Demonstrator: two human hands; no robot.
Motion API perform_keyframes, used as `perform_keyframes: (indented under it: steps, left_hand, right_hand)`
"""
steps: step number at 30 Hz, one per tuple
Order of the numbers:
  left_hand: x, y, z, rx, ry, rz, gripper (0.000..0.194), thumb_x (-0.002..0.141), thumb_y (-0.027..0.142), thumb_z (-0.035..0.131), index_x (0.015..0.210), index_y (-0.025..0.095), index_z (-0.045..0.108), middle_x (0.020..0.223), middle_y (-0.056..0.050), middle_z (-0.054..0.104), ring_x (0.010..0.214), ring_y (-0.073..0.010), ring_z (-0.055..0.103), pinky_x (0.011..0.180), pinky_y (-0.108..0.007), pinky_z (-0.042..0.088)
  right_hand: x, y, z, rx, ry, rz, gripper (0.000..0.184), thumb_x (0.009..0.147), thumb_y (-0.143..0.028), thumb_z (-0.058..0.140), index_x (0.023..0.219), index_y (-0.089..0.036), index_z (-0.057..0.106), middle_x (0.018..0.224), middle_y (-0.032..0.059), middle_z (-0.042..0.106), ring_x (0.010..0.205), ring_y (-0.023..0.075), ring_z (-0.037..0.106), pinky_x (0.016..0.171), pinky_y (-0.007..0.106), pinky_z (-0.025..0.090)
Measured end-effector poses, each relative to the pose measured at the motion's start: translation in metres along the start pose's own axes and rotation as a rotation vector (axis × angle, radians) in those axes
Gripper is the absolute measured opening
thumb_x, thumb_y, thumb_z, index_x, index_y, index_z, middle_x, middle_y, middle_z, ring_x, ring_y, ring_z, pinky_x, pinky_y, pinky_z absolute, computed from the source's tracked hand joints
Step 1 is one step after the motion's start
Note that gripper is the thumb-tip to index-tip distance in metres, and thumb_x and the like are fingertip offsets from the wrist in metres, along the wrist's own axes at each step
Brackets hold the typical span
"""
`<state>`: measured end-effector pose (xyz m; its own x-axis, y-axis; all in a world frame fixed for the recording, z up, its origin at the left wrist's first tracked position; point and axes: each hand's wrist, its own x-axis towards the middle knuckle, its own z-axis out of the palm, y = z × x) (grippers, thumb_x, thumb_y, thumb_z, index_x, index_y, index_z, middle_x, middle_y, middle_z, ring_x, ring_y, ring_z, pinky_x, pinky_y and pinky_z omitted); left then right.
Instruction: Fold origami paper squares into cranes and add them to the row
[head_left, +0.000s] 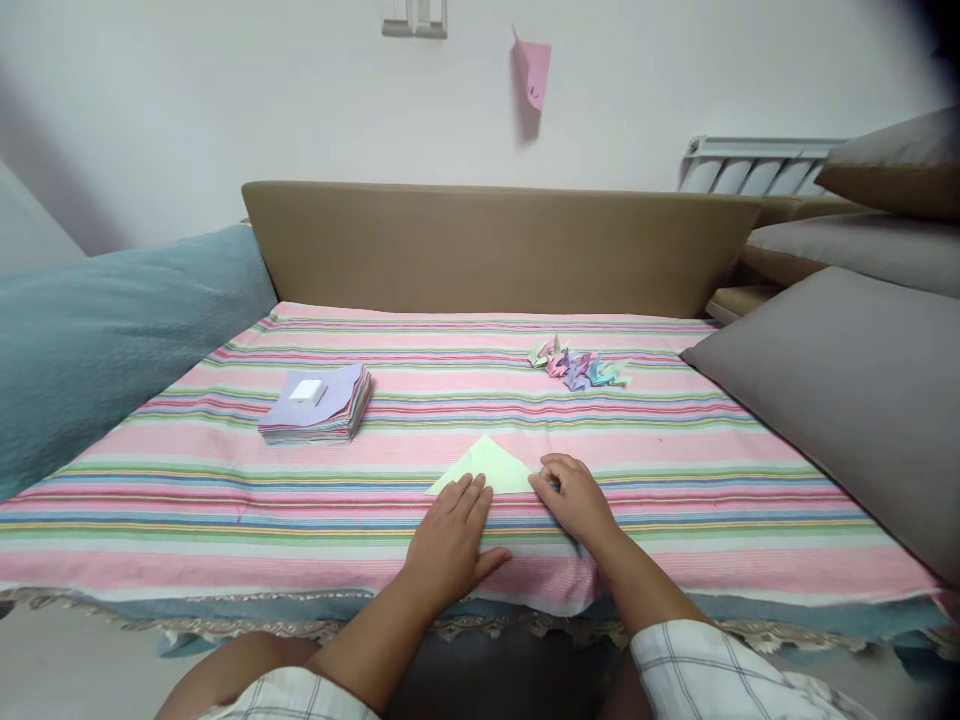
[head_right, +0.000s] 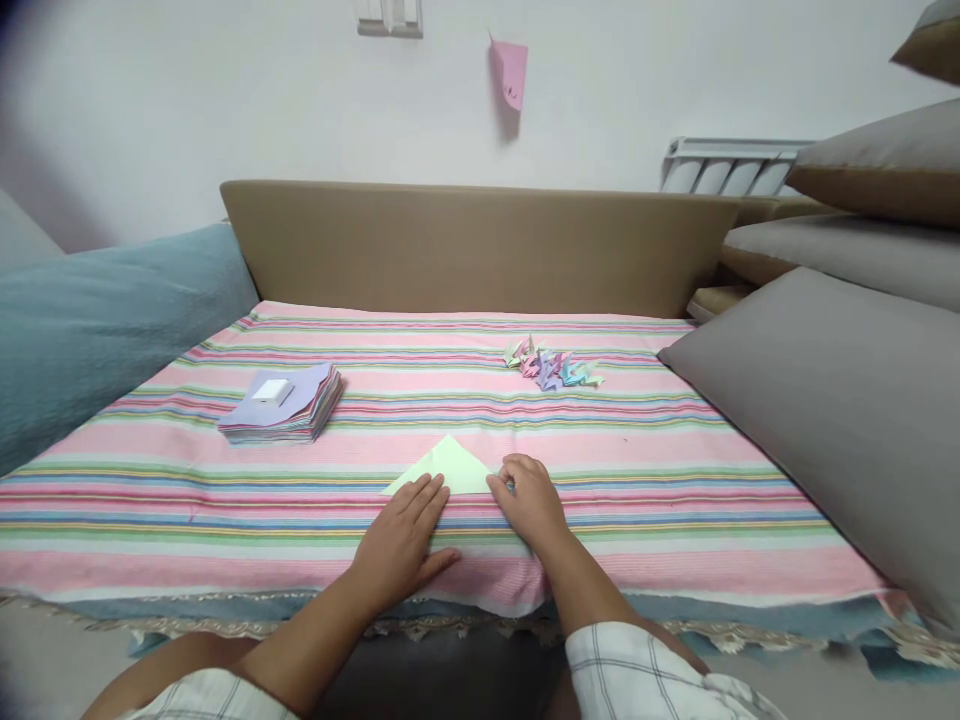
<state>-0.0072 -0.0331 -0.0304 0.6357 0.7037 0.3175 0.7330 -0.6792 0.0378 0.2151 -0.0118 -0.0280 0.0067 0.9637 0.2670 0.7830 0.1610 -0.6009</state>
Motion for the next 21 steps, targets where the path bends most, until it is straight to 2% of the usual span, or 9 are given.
perform_keyframes:
  steps: [5,11,18,21]
  left_hand:
    - [0.001,0.0011,-0.0022,0.013,-0.007,0.003,0.071,0.078,0.059,0.05,0.132,0.014,0.041,0.14,-0.015,0.042,0.129,-0.0307,0.036,0.106,-0.047,0.029]
    - [0.0019,0.0028,-0.0042,0.017,-0.037,-0.027,0.071,0.077,0.058,0.052,0.132,0.014,0.042,0.14,-0.014,0.041,0.129,-0.0313,0.035,0.106,-0.048,0.028]
    - [0.001,0.003,-0.0039,-0.019,-0.011,-0.027,0.072,0.077,0.057,0.052,0.134,0.016,0.038,0.14,-0.013,0.042,0.129,-0.0303,0.035,0.106,-0.048,0.026]
    - [0.003,0.0023,-0.0076,-0.041,-0.018,-0.04,0.071,0.075,0.056,0.056,0.132,0.017,0.041,0.141,-0.013,0.04,0.128,-0.0308,0.036,0.104,-0.048,0.028]
  right_hand:
    - [-0.001,-0.0049,-0.0013,0.023,0.006,0.034,0.028,0.082,-0.04,0.05,0.064,-0.02,0.057,0.104,0.0078,0.061,0.104,0.0222,0.051,0.092,0.036,0.036]
    - [-0.0003,-0.0037,0.0007,-0.009,-0.002,0.028,0.022,0.079,-0.034,0.053,0.063,-0.02,0.057,0.104,0.008,0.061,0.105,0.0225,0.05,0.091,0.035,0.037]
    - [-0.0003,-0.0041,0.0004,-0.025,0.0,0.012,0.02,0.078,-0.032,0.054,0.062,-0.02,0.056,0.102,0.0079,0.061,0.105,0.0232,0.05,0.091,0.037,0.037]
    - [-0.0004,-0.0039,0.0015,-0.029,0.013,0.001,0.018,0.077,-0.03,0.056,0.063,-0.02,0.056,0.102,0.0078,0.061,0.104,0.0236,0.051,0.092,0.038,0.037]
